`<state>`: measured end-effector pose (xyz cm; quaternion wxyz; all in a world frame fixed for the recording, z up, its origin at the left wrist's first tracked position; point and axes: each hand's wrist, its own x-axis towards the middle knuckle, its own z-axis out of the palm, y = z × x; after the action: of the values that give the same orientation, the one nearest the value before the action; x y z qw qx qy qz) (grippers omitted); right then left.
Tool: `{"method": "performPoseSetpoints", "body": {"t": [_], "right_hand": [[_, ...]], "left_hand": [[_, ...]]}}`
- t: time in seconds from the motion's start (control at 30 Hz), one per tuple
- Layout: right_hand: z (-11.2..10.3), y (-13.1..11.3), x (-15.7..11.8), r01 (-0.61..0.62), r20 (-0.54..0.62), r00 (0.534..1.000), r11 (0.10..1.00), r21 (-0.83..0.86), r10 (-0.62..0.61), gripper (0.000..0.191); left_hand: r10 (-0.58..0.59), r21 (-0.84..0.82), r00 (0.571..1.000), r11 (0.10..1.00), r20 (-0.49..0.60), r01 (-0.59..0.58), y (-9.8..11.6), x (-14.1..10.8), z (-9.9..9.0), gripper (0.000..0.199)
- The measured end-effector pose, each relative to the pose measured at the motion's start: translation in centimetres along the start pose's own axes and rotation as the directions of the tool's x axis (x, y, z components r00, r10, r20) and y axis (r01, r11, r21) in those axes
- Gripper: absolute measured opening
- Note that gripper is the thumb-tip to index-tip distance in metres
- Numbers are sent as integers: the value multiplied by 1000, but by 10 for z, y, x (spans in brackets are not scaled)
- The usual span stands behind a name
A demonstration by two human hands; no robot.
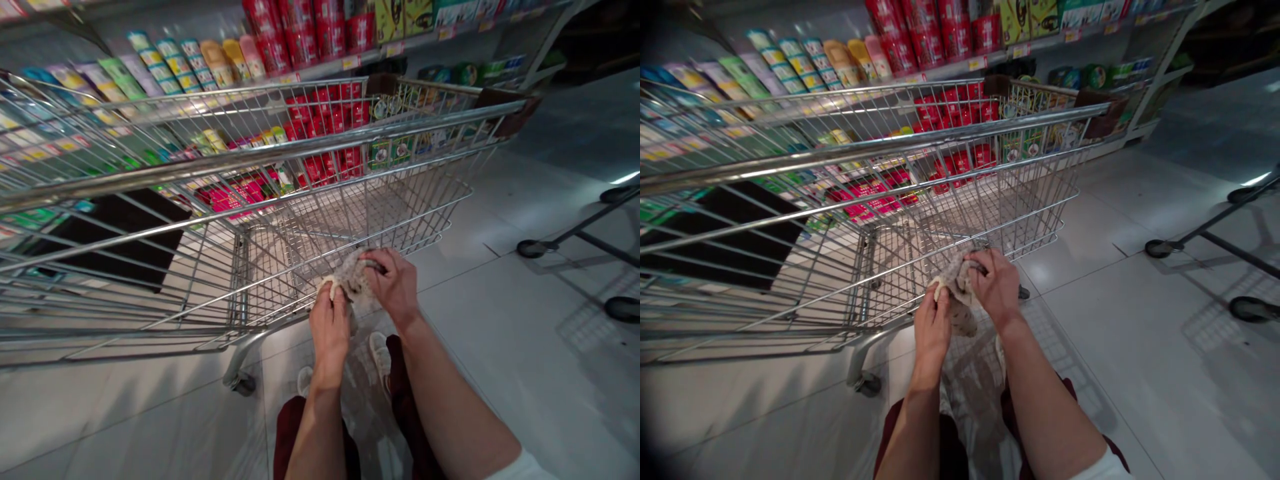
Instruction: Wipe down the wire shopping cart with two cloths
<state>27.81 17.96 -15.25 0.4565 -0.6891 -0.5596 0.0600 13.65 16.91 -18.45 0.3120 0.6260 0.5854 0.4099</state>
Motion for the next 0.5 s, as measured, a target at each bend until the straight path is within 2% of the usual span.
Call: {"method": "performPoseSetpoints", "body": {"t": [0.07, 0.1, 0.13, 0.2, 0.27, 0.3, 0.4, 0.47, 0.5], "right_hand": [[-2, -2, 0, 92, -275, 958, 995, 48, -75, 25], [-2, -2, 0, 127, -356, 929, 991, 39, -105, 25], [-1, -2, 0, 156, -377, 916, 988, 17, -138, 26], [2, -1, 0, 156, -274, 948, 986, -52, -164, 24], [5, 2, 0, 47, -93, 994, 986, -161, -63, 24], [6, 3, 0, -26, -6, 1000, 973, -230, 26, 25], [6, 9, 4, -182, 170, 949, 900, -397, 267, 29], [5, 11, 7, -220, 211, 922, 888, -404, 325, 29], [4, 12, 8, -230, 198, 928, 903, -363, 315, 28]], "left_hand": [[8, 6, 1000, 1000, 2, -8, 1, 0, -1, 42], [13, 12, 1000, 1000, 6, -13, 1, 0, -2, 42], [16, 17, 1000, 1000, 10, -16, 1, 0, -2, 43], [19, 27, 1000, 999, 18, -19, 2, 0, -3, 43], [21, 33, 1000, 999, 21, -22, 1, 0, -3, 42], [25, 33, 1000, 999, 19, -25, 1, 0, -3, 42], [42, 38, 999, 998, 7, -43, -2, 0, -1, 41], [55, 45, 998, 997, 3, -55, -4, 0, 0, 41], [59, 51, 998, 997, 1, -59, -4, 0, 0, 41]]}}
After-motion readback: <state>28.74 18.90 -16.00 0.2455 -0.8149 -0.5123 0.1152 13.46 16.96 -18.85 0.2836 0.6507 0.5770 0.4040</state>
